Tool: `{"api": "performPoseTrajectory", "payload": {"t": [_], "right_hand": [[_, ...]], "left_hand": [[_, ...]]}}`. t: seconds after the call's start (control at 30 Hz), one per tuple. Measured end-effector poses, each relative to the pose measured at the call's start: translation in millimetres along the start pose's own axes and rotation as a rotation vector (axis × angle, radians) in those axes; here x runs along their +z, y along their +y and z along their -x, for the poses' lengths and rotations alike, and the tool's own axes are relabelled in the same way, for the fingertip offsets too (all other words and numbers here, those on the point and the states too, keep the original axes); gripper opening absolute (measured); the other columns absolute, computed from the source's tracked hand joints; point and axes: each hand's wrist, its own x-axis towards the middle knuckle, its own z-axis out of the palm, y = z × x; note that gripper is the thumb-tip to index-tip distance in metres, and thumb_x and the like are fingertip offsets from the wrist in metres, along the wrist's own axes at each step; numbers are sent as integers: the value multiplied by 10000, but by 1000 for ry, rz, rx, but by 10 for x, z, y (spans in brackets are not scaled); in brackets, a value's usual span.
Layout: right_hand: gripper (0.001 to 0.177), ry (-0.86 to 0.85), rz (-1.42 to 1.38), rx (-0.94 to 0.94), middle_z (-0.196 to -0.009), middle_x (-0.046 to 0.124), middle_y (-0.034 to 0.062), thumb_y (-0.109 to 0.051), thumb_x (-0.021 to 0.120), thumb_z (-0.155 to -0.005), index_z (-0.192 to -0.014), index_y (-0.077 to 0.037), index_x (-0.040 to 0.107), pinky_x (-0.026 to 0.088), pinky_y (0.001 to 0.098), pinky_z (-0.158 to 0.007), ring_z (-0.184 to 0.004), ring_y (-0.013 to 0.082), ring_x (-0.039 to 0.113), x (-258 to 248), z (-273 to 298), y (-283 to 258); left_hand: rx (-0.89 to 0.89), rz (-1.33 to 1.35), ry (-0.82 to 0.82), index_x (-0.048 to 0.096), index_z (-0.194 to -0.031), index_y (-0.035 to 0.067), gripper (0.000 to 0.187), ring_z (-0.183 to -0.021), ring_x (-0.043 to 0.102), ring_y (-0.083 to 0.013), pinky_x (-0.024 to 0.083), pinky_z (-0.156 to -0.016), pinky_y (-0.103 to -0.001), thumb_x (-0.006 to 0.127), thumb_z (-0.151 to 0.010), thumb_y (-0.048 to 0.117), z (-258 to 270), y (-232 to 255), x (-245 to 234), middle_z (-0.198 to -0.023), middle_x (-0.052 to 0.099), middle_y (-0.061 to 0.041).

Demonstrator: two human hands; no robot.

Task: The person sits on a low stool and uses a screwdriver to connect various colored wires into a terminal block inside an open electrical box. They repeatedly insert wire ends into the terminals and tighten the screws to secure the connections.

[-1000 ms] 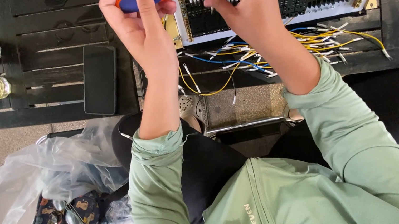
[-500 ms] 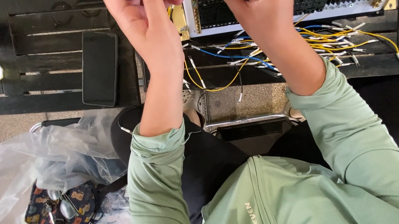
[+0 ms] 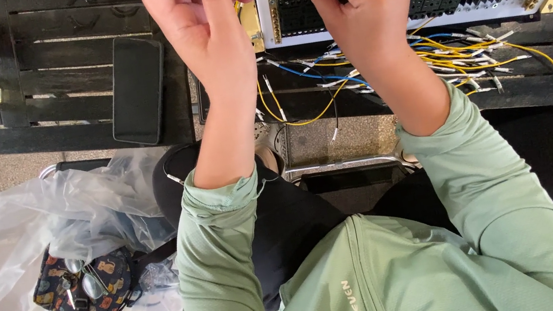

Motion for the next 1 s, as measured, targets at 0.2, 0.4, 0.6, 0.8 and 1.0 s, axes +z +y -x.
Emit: {"api": "performPoseTrajectory", "payload": {"t": [0.2,0.4,0.6,0.8,1.0], "right_hand": [[326,-85,23,30,-851,718,-83,-195,1024,-972,-887,-147,713,343,427,-869,-905,232,488,-29,-24,20],[302,-37,81,-38,-871,633,-37,-323,797,-1114,-871,-161,720,346,419,-891,-930,248,489,-7,-39,6],[272,-64,133,65,-1118,588,68,-466,943,-1035,-922,-236,849,361,572,-895,-1061,376,506,70,74,122],[248,-101,129,111,-1129,552,98,-439,870,-1070,-961,-219,838,351,604,-920,-1056,417,510,71,104,82],[299,-62,167,54,-1294,515,103,-422,864,-1085,-910,-187,803,366,516,-881,-1159,375,490,56,118,73]], "left_hand": [[-57,41,43,432,-1472,209,472,-655,688,-260,667,-716,-362,690,-1076,219,-1,-17,9,-1094,663,-101],[-28,7,62,439,-1449,201,443,-634,692,-262,630,-669,-341,679,-1078,232,0,-110,-42,-1088,677,-88],[-69,49,74,453,-1467,204,482,-756,690,-218,689,-733,-364,709,-1059,191,19,-82,-1,-1069,647,-83],[-20,64,35,484,-1383,199,369,-685,699,-245,650,-719,-359,687,-1075,190,30,-120,-24,-988,640,-80],[42,19,12,443,-1415,193,403,-755,697,-211,663,-730,-347,679,-1090,155,36,113,38,-1175,637,-91]]}}
